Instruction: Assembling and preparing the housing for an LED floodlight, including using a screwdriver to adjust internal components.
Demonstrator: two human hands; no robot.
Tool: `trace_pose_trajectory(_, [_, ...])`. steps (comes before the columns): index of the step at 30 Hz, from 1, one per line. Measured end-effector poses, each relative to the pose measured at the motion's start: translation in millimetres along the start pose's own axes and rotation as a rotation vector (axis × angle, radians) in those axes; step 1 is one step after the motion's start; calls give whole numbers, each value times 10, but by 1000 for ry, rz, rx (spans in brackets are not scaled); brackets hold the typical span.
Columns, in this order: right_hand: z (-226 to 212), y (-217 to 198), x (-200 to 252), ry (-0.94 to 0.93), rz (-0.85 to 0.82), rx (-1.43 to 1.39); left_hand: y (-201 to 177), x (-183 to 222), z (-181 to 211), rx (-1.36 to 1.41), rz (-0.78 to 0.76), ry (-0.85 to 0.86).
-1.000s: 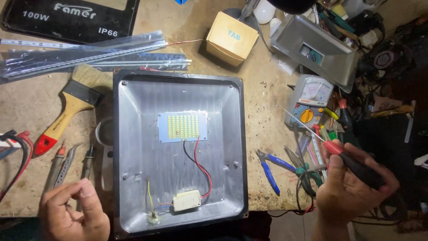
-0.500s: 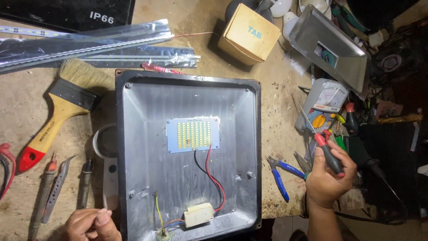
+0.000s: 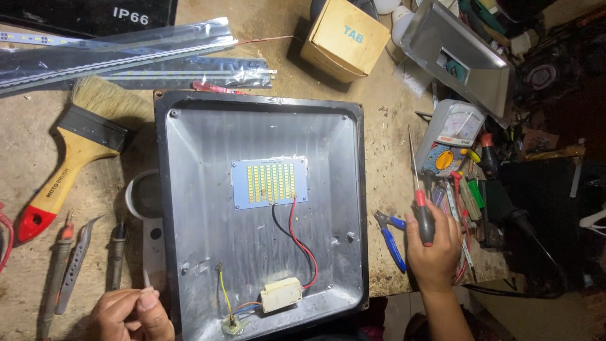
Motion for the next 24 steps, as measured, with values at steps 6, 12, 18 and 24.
trace_pose_trajectory(6, [55,46,9,-60,-72,71,-21,-173,199,35,59,348])
trace_pose_trajectory(12, [210,152,34,-22,-122,117,3,-187,325,-5,170,397])
trace_pose_trajectory(18, [141,-59,107,-99,-11,24,-8,-200,258,-3,131,365])
trace_pose_trajectory(24, [-167,-536,275,-148,134,-206,-104,-270,522,25,158,280])
Point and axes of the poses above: each hand's wrist, its own x-axis away from the middle knuckle, its own y-axis out of the palm, z = x × y, the point moved 2 cm from there along -x, towards the middle knuckle, and after that the axes turned 9 degrees about x, right-handed, at the moved point
